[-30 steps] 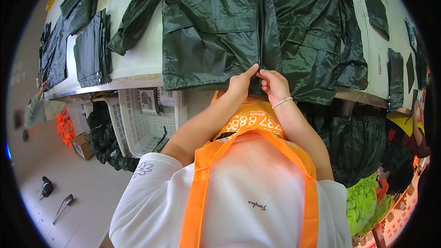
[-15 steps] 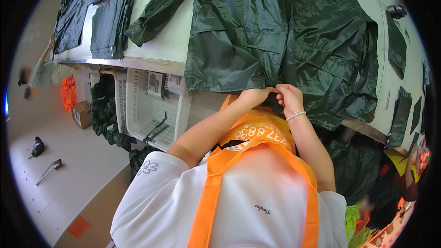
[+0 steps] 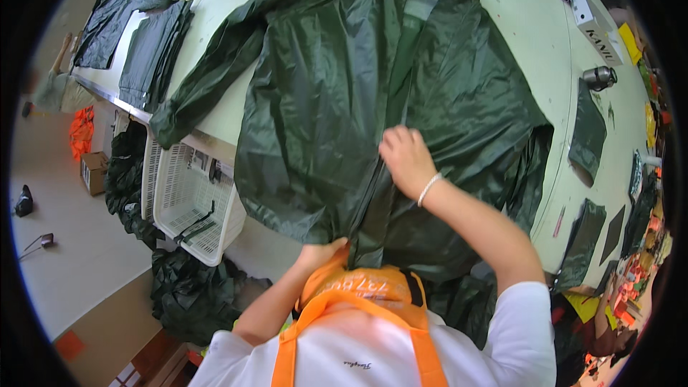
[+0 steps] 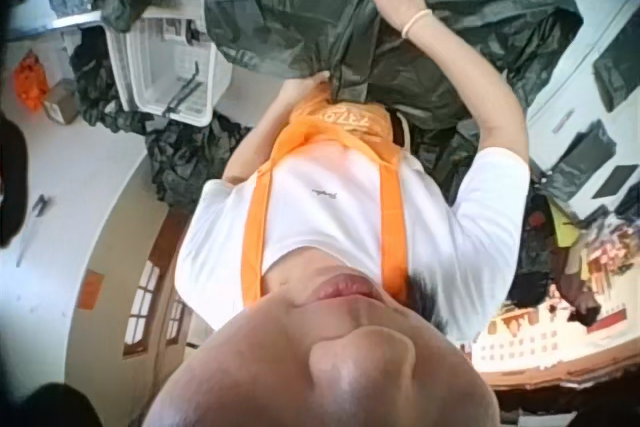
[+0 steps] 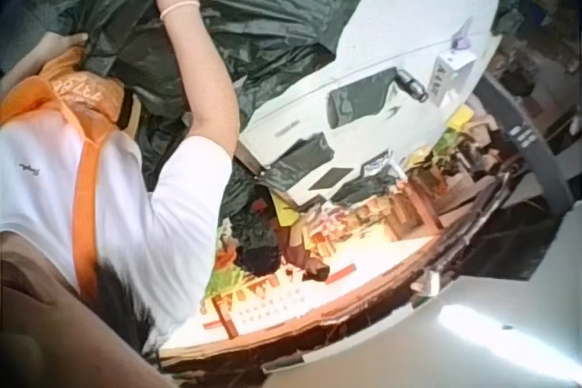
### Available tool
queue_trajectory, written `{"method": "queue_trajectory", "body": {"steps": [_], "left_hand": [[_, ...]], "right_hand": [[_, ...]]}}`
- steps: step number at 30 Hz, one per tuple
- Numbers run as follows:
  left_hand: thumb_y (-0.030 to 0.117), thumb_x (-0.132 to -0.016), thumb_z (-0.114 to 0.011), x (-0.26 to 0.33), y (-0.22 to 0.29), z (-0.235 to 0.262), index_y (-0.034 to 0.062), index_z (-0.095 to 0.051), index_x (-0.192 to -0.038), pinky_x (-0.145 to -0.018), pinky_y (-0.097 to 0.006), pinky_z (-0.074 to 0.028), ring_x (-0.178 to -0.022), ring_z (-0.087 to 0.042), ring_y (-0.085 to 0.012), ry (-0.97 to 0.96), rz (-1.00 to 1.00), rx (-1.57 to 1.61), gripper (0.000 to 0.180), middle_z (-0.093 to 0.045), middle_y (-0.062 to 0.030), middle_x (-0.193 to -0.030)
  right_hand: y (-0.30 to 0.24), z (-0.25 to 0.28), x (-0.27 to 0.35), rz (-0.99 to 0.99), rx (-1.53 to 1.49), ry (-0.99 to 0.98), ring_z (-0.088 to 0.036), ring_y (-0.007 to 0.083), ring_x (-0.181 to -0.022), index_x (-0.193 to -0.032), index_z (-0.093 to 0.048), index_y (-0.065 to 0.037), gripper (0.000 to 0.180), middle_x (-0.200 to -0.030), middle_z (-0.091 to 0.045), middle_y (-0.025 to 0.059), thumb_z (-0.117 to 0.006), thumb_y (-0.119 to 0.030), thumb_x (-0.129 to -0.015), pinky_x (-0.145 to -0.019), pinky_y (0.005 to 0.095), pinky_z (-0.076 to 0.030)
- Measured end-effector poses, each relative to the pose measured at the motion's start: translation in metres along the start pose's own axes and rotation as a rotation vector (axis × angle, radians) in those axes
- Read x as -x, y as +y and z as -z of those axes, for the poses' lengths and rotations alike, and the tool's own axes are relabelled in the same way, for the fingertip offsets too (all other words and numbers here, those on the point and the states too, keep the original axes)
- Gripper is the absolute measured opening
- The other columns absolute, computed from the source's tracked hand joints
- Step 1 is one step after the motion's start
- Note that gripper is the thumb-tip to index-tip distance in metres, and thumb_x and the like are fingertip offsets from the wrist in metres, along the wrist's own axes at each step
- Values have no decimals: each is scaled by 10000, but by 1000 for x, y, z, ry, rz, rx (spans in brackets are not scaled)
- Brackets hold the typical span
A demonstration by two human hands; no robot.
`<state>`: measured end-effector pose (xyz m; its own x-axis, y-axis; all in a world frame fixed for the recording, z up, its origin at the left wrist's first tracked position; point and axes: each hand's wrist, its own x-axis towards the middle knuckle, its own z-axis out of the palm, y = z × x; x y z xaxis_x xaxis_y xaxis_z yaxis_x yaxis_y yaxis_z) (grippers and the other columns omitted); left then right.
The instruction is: The person folds a dark green jacket on a white table, aligns the edges, and places it in a stack. The person then picks up another jacket, unfolds it, and begins to fold it again.
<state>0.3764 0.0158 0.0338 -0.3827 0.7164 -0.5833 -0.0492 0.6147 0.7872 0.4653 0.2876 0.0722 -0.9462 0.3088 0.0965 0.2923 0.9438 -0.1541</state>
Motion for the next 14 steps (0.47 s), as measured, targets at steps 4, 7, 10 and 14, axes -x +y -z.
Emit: {"method": "queue_trajectory", "body": {"steps": [4, 7, 10, 14], "left_hand": [[104, -774, -720, 24, -41, -12, -22, -486, -1232, -974, -336, -395, -1125, -502, -259, 71, 49, -110, 529, -553, -147, -1219], [61, -787, -694, 41, -110, -24, -5, -481, -1237, -921, -331, -431, -1041, -533, -242, 119, 221, -104, 502, -583, -121, -1157], [108, -781, -704, 49, -104, -19, 9, -498, -1233, -942, -346, -437, -1085, -552, -247, 19, 535, -44, 507, -592, -146, -1171], [119, -794, -703, 37, -109, -6, 93, -493, -1276, -979, -355, -412, -1111, -544, -217, -168, 174, -152, 527, -584, -155, -1194]], "right_hand": [[100, -8, -70, -36, 344, 130, -517, 218, -940, -802, -623, -114, 97, -847, -592, 40, -544, -133, -750, -837, 348, -389], [177, 5, -118, -259, 405, 125, -548, 221, -929, -850, -625, -128, 118, -892, -620, 43, -525, -112, -788, -818, 377, -394], [222, 21, -161, -400, 360, 225, -549, 229, -936, -854, -633, -114, 131, -922, -614, 44, -506, -124, -825, -789, 376, -413], [224, -12, -189, -433, 118, 280, -539, 241, -973, -842, -633, -91, 89, -940, -597, 54, -614, -161, -790, -840, 387, -439]]}}
